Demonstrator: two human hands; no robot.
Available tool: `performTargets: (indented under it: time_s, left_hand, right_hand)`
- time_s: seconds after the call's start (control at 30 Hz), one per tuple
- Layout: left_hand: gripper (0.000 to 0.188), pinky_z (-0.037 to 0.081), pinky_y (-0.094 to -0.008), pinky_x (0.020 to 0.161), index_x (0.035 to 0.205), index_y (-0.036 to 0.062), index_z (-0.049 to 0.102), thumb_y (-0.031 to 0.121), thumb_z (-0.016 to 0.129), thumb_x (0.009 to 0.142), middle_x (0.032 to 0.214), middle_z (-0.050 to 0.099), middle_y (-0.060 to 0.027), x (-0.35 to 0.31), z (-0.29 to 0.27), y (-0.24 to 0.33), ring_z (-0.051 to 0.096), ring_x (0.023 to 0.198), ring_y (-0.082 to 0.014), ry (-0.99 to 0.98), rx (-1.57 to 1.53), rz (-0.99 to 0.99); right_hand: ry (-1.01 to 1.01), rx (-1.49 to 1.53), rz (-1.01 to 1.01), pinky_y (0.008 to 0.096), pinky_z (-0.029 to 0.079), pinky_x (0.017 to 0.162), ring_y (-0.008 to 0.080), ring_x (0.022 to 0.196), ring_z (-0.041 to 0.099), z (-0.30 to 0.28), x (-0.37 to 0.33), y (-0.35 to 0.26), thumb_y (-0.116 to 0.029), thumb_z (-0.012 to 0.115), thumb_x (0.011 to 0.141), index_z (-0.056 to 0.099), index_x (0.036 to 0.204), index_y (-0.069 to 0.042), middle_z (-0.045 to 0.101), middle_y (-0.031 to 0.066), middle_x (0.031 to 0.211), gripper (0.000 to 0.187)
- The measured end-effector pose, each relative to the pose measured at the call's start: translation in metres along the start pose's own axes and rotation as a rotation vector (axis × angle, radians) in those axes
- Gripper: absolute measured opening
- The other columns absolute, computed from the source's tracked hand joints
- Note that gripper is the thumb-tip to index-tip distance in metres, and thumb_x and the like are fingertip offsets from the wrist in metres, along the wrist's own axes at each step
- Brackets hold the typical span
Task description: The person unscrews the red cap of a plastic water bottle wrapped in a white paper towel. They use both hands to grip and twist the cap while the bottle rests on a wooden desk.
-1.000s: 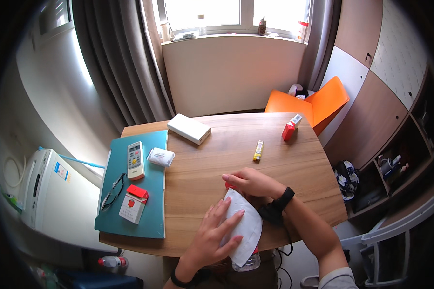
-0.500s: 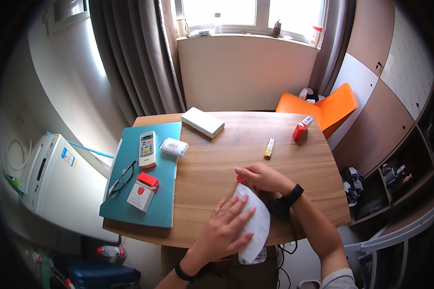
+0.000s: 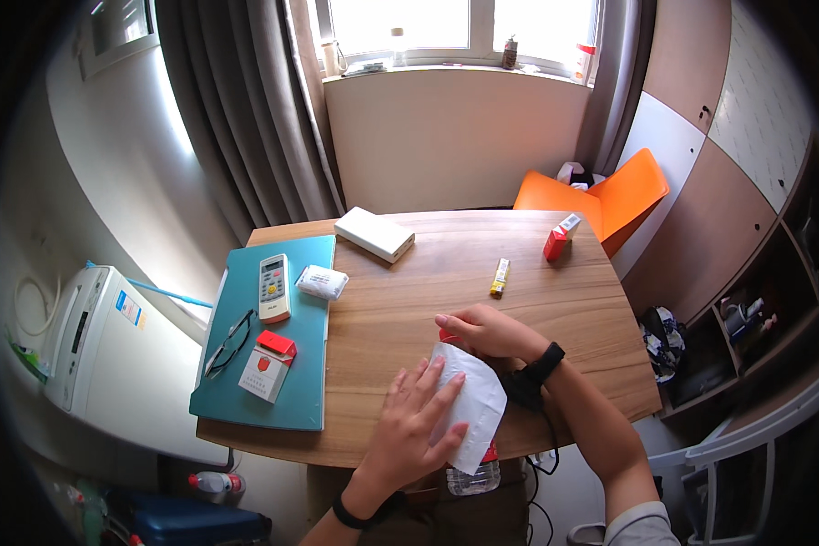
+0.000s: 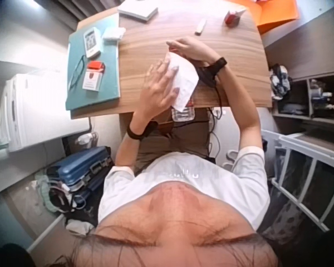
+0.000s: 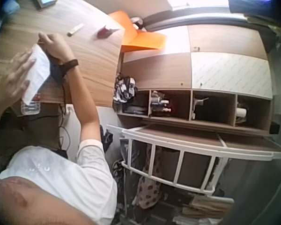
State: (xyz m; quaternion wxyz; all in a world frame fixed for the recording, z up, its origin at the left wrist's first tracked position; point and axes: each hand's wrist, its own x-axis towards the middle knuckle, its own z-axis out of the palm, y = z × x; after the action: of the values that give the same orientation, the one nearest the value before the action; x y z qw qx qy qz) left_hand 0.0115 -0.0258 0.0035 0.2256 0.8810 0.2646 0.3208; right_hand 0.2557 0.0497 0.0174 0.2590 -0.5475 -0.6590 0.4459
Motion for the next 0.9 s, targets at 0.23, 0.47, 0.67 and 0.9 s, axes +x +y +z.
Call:
performTargets:
  time_s: [0.23,0.47,0.67,0.9]
  left_hand:
    - [0.057,0.026,-0.0566,0.124,0.145,0.0181,0.063,0.048,0.065,0.096,0.157,0.049,-0.0197,-0.004,-0.009,0.002,0.044,0.148,-0.0392,-0.153,-0.074,0.281]
    - [0.056,0.028,-0.0583,0.122,0.145,0.0167,0.062,0.045,0.063,0.097,0.154,0.051,-0.0209,0.001,-0.006,0.004,0.047,0.145,-0.0402,0.009,-0.015,0.061]
    - [0.057,0.025,-0.0577,0.123,0.146,0.0189,0.062,0.049,0.061,0.098,0.159,0.047,-0.0190,-0.004,-0.007,0.000,0.043,0.147,-0.0394,-0.124,0.006,0.236]
    - [0.059,0.023,-0.0591,0.124,0.150,0.0158,0.058,0.049,0.056,0.102,0.160,0.046,-0.0192,0.001,-0.002,0.002,0.042,0.148,-0.0393,-0.054,0.045,0.116]
  right_hand:
    - [0.000,0.004,-0.019,0.0330,0.052,0.054,0.0144,0.057,0.060,0.000,0.000,0.004,-0.050,0.049,0.110,0.067,0.092,0.004,0.063,0.0065,0.068,0.059]
    - [-0.011,0.008,0.013,0.0323,0.053,0.054,0.0154,0.056,0.061,0.001,0.002,0.004,-0.051,0.049,0.110,0.067,0.092,0.004,0.063,0.0062,0.067,0.060]
    - [0.002,0.000,-0.037,0.0332,0.053,0.055,0.0155,0.057,0.062,0.000,0.002,0.008,-0.050,0.048,0.110,0.066,0.091,0.005,0.064,0.0078,0.068,0.060]
    - [-0.005,-0.031,-0.053,0.0339,0.052,0.054,0.0149,0.056,0.061,0.001,-0.001,-0.001,-0.047,0.047,0.111,0.062,0.087,0.004,0.061,0.0072,0.065,0.058]
